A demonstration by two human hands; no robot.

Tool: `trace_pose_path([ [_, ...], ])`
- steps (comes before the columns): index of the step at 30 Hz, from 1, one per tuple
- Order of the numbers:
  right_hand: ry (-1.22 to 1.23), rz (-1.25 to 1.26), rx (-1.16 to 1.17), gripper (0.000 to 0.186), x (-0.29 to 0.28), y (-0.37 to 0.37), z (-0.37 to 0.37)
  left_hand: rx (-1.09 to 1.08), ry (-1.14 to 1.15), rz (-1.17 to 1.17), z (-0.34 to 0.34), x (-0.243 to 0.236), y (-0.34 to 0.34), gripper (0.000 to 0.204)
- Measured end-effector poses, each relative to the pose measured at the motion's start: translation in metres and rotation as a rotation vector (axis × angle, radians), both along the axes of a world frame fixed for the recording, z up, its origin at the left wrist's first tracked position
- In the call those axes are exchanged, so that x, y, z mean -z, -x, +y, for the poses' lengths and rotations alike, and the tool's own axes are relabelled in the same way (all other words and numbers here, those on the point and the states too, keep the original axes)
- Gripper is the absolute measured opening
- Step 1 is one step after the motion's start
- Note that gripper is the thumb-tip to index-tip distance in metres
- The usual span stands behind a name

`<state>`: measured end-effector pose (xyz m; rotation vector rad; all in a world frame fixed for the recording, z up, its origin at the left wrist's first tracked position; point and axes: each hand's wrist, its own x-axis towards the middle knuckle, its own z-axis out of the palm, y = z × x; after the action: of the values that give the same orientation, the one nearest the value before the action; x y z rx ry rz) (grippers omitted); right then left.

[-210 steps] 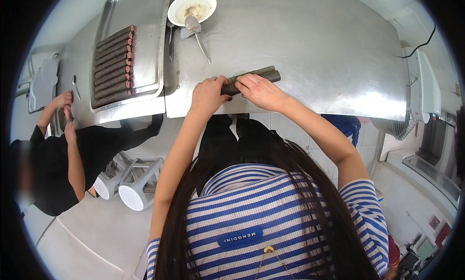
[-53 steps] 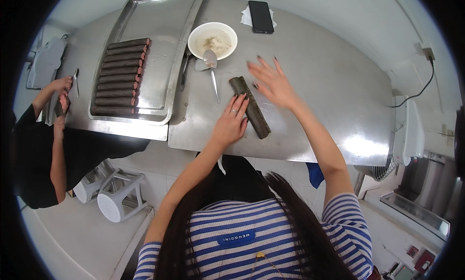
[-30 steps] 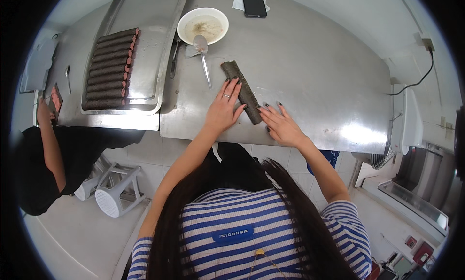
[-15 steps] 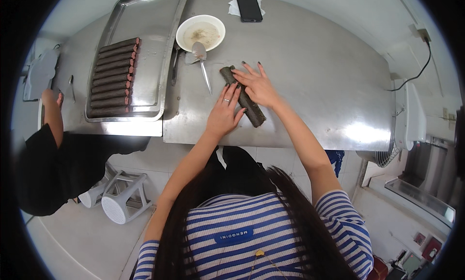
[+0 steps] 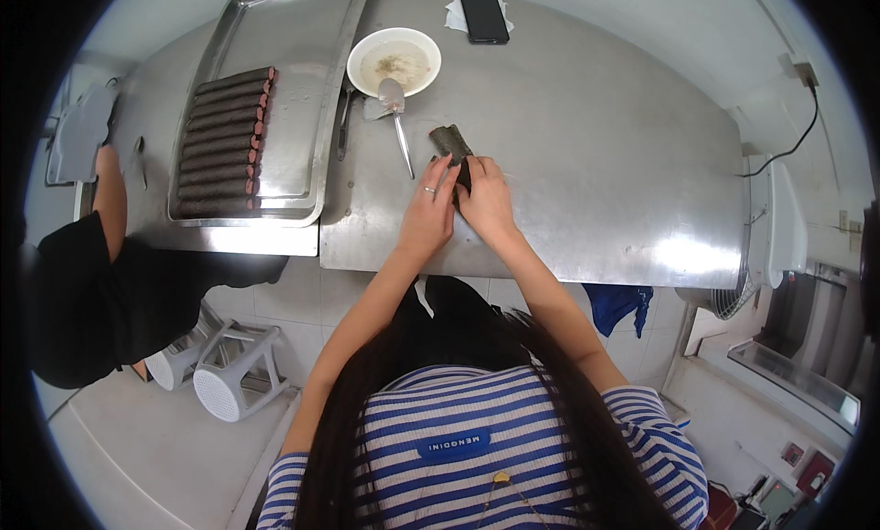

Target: The person spreads a pink paste onto a sheet of nori using a spoon, then rolls the nori into a cylindrical shape. The person places the rolled sushi onto a metal tray and repeats the process with another sheet of nori.

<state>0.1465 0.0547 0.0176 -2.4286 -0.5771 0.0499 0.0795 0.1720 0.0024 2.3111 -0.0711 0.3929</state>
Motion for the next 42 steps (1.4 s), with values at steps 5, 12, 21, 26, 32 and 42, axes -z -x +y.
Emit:
trace_pose_path([
  [5, 0.082, 0.038, -0.102, 0.042, -0.006, 0.006, -0.028, 0.1, -0.241, -0.012, 0.016, -0.027, -0.004, 0.049],
  [12, 0.088, -0.012, -0.325, 0.038, -0.013, 0.034, -0.06, 0.315, -0.284, 0.286, 0.012, -0.044, 0.003, 0.041],
  [21, 0.094, -0.073, -0.35, 0.035, -0.008, 0.043, -0.073, 0.319, -0.316, 0.354, 0.003, -0.039, 0.004, 0.027],
  [26, 0.123, -0.065, -0.245, 0.032, -0.011, 0.046, -0.102, 0.327, -0.356, 0.378, 0.003, -0.04, 0.001, 0.026],
  [32, 0.206, -0.13, -0.259, 0.031, -0.02, 0.046, -0.113, 0.4, -0.365, 0.43, 0.005, -0.045, -0.01, 0.027],
  [42, 0.159, -0.36, -0.393, 0.032, -0.002, 0.044, -0.073, 0.469, -0.28, 0.594, 0.013, -0.052, -0.039, 0.043],
])
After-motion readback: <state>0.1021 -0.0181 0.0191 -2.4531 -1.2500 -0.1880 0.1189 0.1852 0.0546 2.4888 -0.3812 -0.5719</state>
